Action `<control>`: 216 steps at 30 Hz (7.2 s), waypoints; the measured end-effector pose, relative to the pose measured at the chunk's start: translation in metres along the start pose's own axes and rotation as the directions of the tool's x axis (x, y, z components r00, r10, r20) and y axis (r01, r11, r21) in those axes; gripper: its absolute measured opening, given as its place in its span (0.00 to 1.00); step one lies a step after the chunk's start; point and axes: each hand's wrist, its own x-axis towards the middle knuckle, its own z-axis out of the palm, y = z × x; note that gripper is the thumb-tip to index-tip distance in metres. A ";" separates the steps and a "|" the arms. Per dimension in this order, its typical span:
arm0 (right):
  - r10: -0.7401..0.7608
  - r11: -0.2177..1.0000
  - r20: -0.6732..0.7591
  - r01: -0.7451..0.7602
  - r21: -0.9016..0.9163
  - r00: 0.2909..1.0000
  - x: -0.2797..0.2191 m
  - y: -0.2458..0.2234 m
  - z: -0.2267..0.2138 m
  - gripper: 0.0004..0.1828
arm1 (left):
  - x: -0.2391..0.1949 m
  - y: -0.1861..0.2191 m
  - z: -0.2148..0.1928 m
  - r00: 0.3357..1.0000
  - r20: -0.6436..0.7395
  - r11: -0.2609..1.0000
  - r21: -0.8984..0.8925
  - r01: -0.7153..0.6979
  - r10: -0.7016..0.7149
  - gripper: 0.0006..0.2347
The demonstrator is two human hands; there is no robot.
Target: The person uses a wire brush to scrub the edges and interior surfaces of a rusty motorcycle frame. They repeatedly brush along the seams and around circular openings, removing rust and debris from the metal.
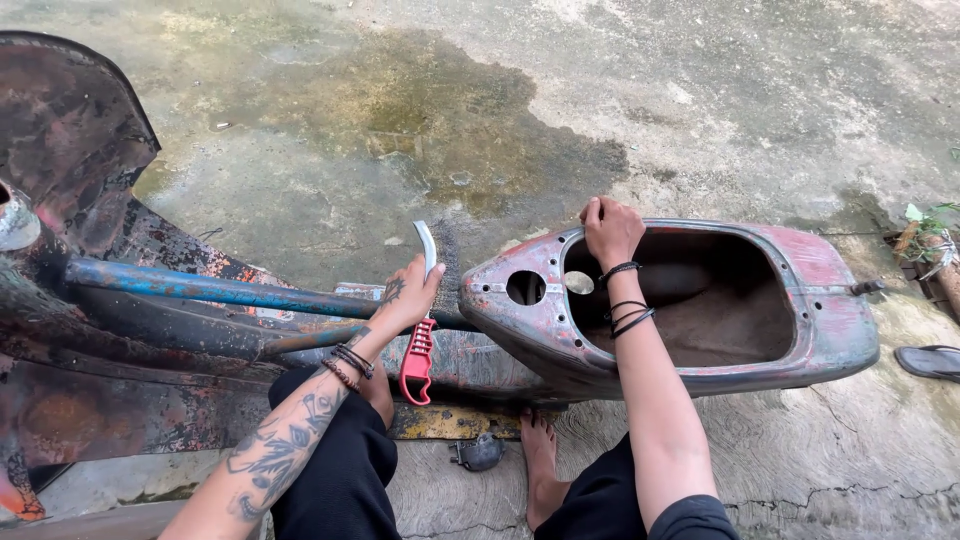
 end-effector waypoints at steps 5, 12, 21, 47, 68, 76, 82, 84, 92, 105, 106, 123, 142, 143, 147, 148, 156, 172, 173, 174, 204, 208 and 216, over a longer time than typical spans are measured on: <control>0.004 1.000 0.003 -0.004 -0.004 1.000 -0.002 0.001 0.001 0.22 | 0.002 -0.009 0.004 0.998 0.066 0.997 0.081 -0.008 0.002 0.26; 0.004 1.000 -0.004 -0.004 -0.002 1.000 -0.002 0.004 0.003 0.22 | -0.015 0.021 -0.011 0.997 -0.057 0.999 0.010 -0.051 0.052 0.22; 0.004 1.000 0.005 -0.004 -0.012 1.000 -0.001 0.004 0.004 0.23 | -0.015 0.021 -0.011 0.995 -0.063 0.997 0.019 -0.077 0.078 0.23; -0.138 0.880 0.197 0.029 0.474 0.971 0.026 -0.019 -0.043 0.09 | -0.013 0.077 -0.051 0.968 -0.013 0.967 0.044 -0.250 0.251 0.23; -0.155 0.976 0.455 0.065 0.206 0.877 -0.178 -0.174 -0.266 0.21 | 0.062 0.175 -0.064 0.907 0.315 0.950 -0.224 -0.216 0.281 0.22; 0.032 0.931 0.208 -0.105 0.350 0.978 -0.252 -0.163 -0.241 0.09 | 0.076 0.152 0.001 0.875 0.199 0.895 -0.156 -0.417 0.442 0.26; 0.001 0.970 0.244 -0.060 0.237 0.970 -0.263 -0.124 -0.227 0.23 | 0.075 0.107 0.065 0.767 -0.181 0.670 -0.392 -0.630 0.615 0.12; -0.039 0.951 0.247 -0.040 0.305 0.968 -0.265 -0.128 -0.234 0.28 | 0.076 0.100 0.050 0.806 -0.017 0.669 -0.547 -0.503 0.592 0.10; -0.146 0.872 0.052 0.104 0.479 0.988 -0.271 -0.131 -0.232 0.28 | 0.058 0.102 0.011 0.722 0.239 0.626 -0.708 -0.328 0.649 0.08; -0.056 0.922 0.517 -0.155 0.355 0.854 -0.251 -0.114 -0.237 0.36 | 0.069 0.087 0.034 0.862 0.056 0.597 -0.744 -0.301 0.505 0.07; 0.036 0.969 0.528 -0.160 0.190 0.848 -0.248 -0.107 -0.239 0.28 | 0.071 0.086 0.035 0.872 0.018 0.587 -0.746 -0.315 0.490 0.07; 0.369 -0.007 0.118 -0.124 0.992 0.922 -0.034 -0.006 -0.099 0.15 | 0.063 0.067 0.016 0.939 -0.154 0.579 -0.753 -0.313 0.307 0.11; -0.016 -0.037 0.263 -0.263 0.964 0.965 -0.053 0.046 -0.025 0.16 | 0.062 0.066 0.002 0.909 -0.163 0.671 -0.626 -0.396 0.385 0.10; -0.015 -0.037 0.265 -0.265 0.963 0.964 -0.054 0.046 -0.027 0.16 | 0.059 0.068 0.000 0.909 -0.161 0.673 -0.626 -0.395 0.384 0.10; 0.001 -0.061 0.235 -0.235 0.970 0.972 -0.051 0.046 -0.038 0.16 | 0.044 0.082 -0.001 0.891 -0.125 0.664 -0.623 -0.413 0.437 0.09; 0.001 -0.086 0.237 -0.236 0.968 0.972 -0.050 0.047 -0.042 0.17 | 0.039 0.088 0.001 0.878 -0.106 0.653 -0.628 -0.423 0.467 0.10; -0.247 -0.112 0.299 -0.334 0.936 0.922 -0.054 0.045 -0.061 0.23 | 0.038 0.095 0.004 0.798 -0.019 0.607 -0.639 -0.472 0.602 0.09; -0.348 -0.010 0.295 -0.318 0.948 0.890 -0.060 0.018 -0.075 0.17 | 0.041 0.077 0.000 0.838 0.109 0.640 -0.700 -0.317 0.534 0.09; -0.348 -0.009 0.296 -0.318 0.948 0.890 -0.059 0.020 -0.076 0.17 | 0.039 0.081 0.001 0.839 0.108 0.639 -0.701 -0.317 0.534 0.09; -0.312 -0.020 0.278 -0.299 0.954 0.909 -0.058 0.023 -0.076 0.14 | 0.038 0.084 0.003 0.836 0.094 0.639 -0.693 -0.334 0.540 0.10; -0.435 -0.017 0.238 -0.272 0.962 0.868 -0.071 0.027 -0.092 0.27 | 0.040 0.079 0.000 0.778 0.152 0.629 -0.689 -0.358 0.610 0.09; -0.539 0.181 0.292 -0.230 0.956 0.790 -0.111 0.010 -0.162 0.54 | 0.033 0.088 -0.007 0.802 0.097 0.624 -0.685 -0.375 0.590 0.08; -0.528 0.510 0.426 -0.126 0.851 0.735 -0.207 -0.073 -0.281 0.52 | 0.030 0.100 0.016 0.717 -0.052 0.544 -0.614 -0.572 0.695 0.05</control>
